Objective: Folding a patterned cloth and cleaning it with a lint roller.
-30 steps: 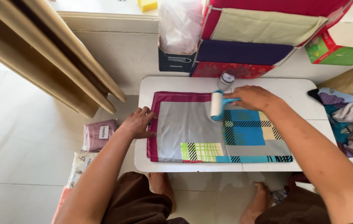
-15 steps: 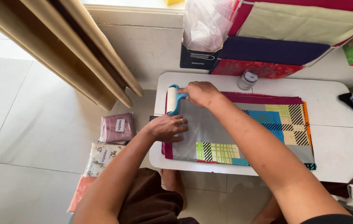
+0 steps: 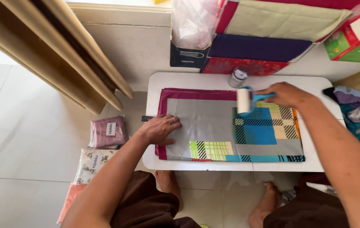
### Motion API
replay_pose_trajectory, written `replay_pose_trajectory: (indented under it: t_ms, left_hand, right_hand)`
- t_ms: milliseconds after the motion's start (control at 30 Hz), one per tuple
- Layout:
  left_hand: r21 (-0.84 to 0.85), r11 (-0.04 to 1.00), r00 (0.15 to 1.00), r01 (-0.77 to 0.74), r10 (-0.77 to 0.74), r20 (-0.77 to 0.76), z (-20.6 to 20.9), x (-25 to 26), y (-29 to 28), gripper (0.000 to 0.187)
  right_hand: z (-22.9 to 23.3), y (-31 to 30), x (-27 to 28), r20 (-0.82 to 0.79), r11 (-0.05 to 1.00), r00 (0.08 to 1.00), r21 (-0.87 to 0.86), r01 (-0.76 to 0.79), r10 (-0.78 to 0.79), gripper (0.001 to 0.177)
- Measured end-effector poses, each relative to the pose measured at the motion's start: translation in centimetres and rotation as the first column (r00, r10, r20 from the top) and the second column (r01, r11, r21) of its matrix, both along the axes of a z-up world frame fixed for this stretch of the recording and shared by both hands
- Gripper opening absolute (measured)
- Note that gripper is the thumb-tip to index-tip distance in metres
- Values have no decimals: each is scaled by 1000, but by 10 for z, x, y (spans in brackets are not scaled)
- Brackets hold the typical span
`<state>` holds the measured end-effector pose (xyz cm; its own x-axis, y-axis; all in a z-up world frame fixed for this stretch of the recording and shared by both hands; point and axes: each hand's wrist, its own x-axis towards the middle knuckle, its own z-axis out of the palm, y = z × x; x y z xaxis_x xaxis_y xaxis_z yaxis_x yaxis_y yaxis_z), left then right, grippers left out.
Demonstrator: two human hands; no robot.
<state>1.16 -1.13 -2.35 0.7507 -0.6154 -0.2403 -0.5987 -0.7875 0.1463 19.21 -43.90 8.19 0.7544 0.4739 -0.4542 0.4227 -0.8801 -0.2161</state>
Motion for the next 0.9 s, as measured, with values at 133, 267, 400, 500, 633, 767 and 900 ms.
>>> replay_pose_trajectory:
  t_ms: [133, 267, 400, 500, 633, 767, 900]
  left_hand:
    - [-67, 994, 990, -88, 95, 105, -21, 4, 3, 97]
    - [10, 962, 962, -271, 271, 13, -33, 10, 9, 122]
    - [105, 947, 952, -304, 307, -13, -37, 18, 7, 134]
    - [118, 952, 959, -281, 282, 9, -28, 16, 7, 137]
    - [214, 929, 946, -302, 319, -50, 6, 9, 0, 115]
    - [207, 918, 929, -337, 360, -87, 6, 13, 0, 113]
    - [226, 914, 927, -338, 365, -90, 11, 13, -4, 114]
  right_hand:
    - [-34, -119, 18, 99, 971, 983, -168, 172, -157, 58]
    - [-48, -208, -2, 171, 918, 936, -207, 340, -308, 53]
    - [-46, -224, -34, 324, 889, 926, -342, 306, -194, 49]
    - [-57, -195, -69, 439, 917, 872, -214, 336, -216, 44]
    - [-69, -151, -103, 190, 839, 925, -392, 378, -328, 52]
    - [-75, -122, -73, 240, 858, 906, -310, 411, -348, 52]
    - [-76, -121, -22, 330, 881, 885, -231, 413, -328, 54]
